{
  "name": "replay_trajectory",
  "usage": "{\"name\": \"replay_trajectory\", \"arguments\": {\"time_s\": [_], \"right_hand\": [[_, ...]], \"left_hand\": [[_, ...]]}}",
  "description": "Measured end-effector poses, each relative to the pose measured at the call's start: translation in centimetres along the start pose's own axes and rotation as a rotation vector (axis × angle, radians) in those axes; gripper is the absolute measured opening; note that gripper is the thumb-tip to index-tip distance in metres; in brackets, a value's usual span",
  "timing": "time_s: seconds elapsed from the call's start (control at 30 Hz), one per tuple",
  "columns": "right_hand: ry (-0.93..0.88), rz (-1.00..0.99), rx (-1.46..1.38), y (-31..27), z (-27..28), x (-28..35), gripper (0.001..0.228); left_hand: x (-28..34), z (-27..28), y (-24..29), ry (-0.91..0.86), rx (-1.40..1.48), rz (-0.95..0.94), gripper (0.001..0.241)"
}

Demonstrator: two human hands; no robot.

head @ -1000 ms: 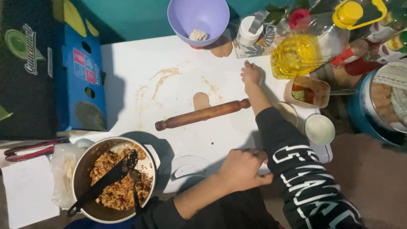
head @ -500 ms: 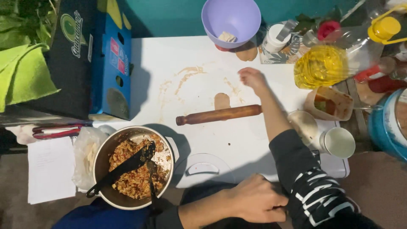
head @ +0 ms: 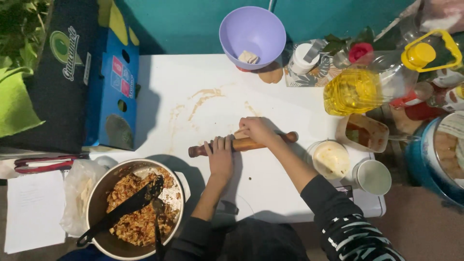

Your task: Rolling out dough and filling empanadas with a meat mixture.

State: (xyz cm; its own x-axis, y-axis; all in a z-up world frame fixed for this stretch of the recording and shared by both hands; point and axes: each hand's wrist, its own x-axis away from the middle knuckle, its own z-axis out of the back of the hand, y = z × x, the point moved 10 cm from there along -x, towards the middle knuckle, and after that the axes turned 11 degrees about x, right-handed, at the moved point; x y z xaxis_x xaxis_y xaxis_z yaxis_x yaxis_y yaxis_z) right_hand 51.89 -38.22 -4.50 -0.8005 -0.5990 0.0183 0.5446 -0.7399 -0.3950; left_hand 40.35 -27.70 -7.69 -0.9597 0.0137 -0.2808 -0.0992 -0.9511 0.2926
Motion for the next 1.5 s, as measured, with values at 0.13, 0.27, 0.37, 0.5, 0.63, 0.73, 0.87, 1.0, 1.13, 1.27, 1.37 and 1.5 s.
{"name": "replay_trajectory", "arguments": {"time_s": [0.13, 0.27, 0.37, 0.5, 0.63, 0.73, 0.87, 1.0, 1.13, 1.27, 1.37, 1.5], "right_hand": [[0.006, 0.074, -0.151, -0.6, 2.0, 1.7, 0.014], [-0.084, -0.024, -0.293, -1.2, 5.4, 2.8, 0.014], [-0.101, -0.171, -0.487, 0.6, 4.2, 3.7, 0.018], [-0.109, -0.318, -1.063, 4.8, 0.1, 3.1, 0.029], [0.019, -0.421, -0.858, 9.1, -1.0, 6.2, 0.042], [0.172, -0.448, -0.377, 7.8, 5.8, 8.9, 0.049], [0.084, -0.307, -0.067, 3.3, 9.8, 10.9, 0.06], [0.155, -0.229, 0.197, 5.7, 5.1, 11.1, 0.069], [0.129, -0.269, 0.239, 6.6, 2.3, 10.0, 0.061], [0.232, -0.202, 0.247, 4.5, 4.6, 6.7, 0.063], [0.306, -0.218, 0.271, 5.5, 3.9, 3.7, 0.062], [0.326, -0.272, 0.354, 8.4, 3.6, -0.9, 0.056]], "left_hand": [[-0.4, 2.8, 1.5, -0.369, 0.076, 0.142, 0.058], [2.0, 6.6, 3.1, -0.263, 0.197, 0.113, 0.056], [4.0, 8.1, 4.7, -0.178, 0.213, 0.039, 0.054], [3.6, 6.8, 6.0, -0.246, 0.217, -0.065, 0.058], [1.7, 7.4, 6.4, -0.261, 0.209, -0.094, 0.059], [0.1, 6.8, 4.8, -0.263, 0.259, -0.054, 0.062], [-2.2, 6.1, 2.3, -0.198, 0.283, 0.006, 0.052], [-5.2, 4.1, 0.6, -0.178, 0.345, 0.024, 0.052], [-6.2, 2.6, -0.2, -0.224, 0.287, 0.026, 0.051], [-7.7, 1.4, -1.4, -0.212, 0.393, 0.064, 0.069], [-9.6, -0.8, -3.3, -0.236, 0.346, 0.107, 0.067], [-14.6, -0.8, -4.5, -0.174, 0.241, 0.108, 0.066]]}}
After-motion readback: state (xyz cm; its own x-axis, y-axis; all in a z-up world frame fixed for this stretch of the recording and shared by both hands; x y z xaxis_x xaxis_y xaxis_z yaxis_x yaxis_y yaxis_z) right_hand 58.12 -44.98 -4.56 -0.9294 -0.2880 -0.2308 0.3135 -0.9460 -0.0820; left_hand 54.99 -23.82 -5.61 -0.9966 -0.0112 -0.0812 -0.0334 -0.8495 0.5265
